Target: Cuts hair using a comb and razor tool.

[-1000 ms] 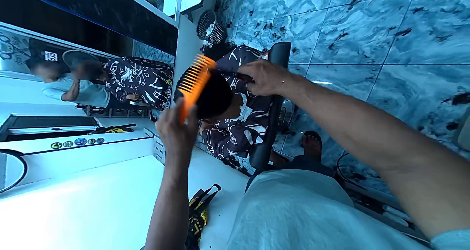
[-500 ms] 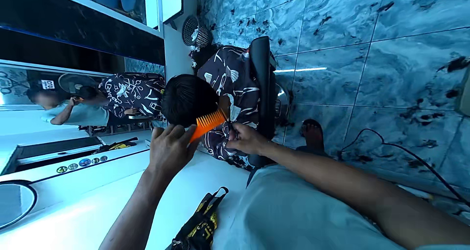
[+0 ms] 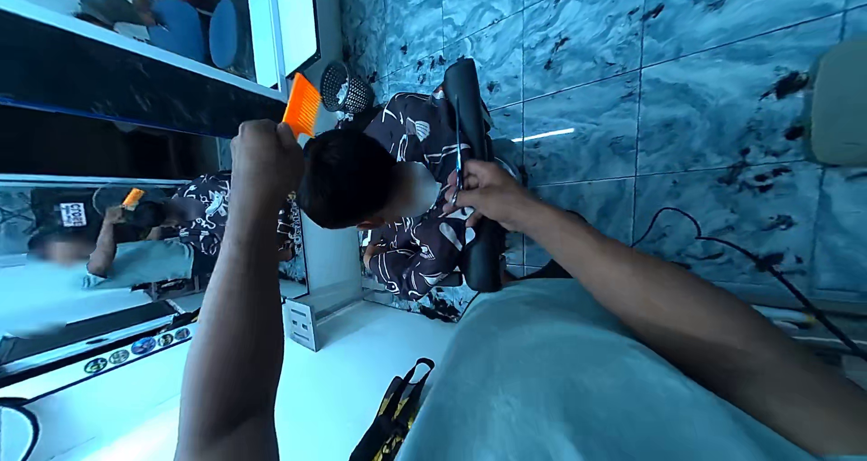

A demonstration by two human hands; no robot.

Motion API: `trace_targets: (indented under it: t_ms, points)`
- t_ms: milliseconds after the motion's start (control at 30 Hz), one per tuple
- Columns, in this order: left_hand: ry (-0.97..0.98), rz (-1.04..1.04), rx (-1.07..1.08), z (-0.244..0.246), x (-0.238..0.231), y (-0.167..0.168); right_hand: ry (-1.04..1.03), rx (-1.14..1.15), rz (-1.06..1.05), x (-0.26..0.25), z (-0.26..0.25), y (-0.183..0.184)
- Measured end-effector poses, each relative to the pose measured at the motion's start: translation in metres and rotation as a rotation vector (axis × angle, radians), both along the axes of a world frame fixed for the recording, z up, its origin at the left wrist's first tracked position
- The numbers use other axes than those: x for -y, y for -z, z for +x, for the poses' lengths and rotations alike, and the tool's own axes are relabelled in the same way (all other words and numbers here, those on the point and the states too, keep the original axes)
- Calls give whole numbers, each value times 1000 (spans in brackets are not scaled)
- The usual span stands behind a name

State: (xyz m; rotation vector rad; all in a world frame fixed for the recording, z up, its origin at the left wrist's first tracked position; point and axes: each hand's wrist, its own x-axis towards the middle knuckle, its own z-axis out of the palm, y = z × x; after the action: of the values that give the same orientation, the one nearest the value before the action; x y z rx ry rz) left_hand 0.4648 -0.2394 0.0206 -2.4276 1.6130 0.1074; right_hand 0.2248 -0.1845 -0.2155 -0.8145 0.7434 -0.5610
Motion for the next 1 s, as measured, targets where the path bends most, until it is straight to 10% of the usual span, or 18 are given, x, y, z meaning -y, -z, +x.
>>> trace_targets:
  t_ms: [133,267,333,467,1000]
  points:
    - [17,199,-231,-2,-5,3,163,-86,17,-23,-7,3]
    - [498,640,-490,4,-60,-28,306,-103,73,-72,3,8]
    - [682,488,-482,19,-77,-35,331,-82,70,-101,20,13]
    - [377,17,-149,42,-46,-10,266,-81,-15,-130,62,21]
    - [-18,100,-659,79,-28,49,-62,-64,-31,-50,90,0]
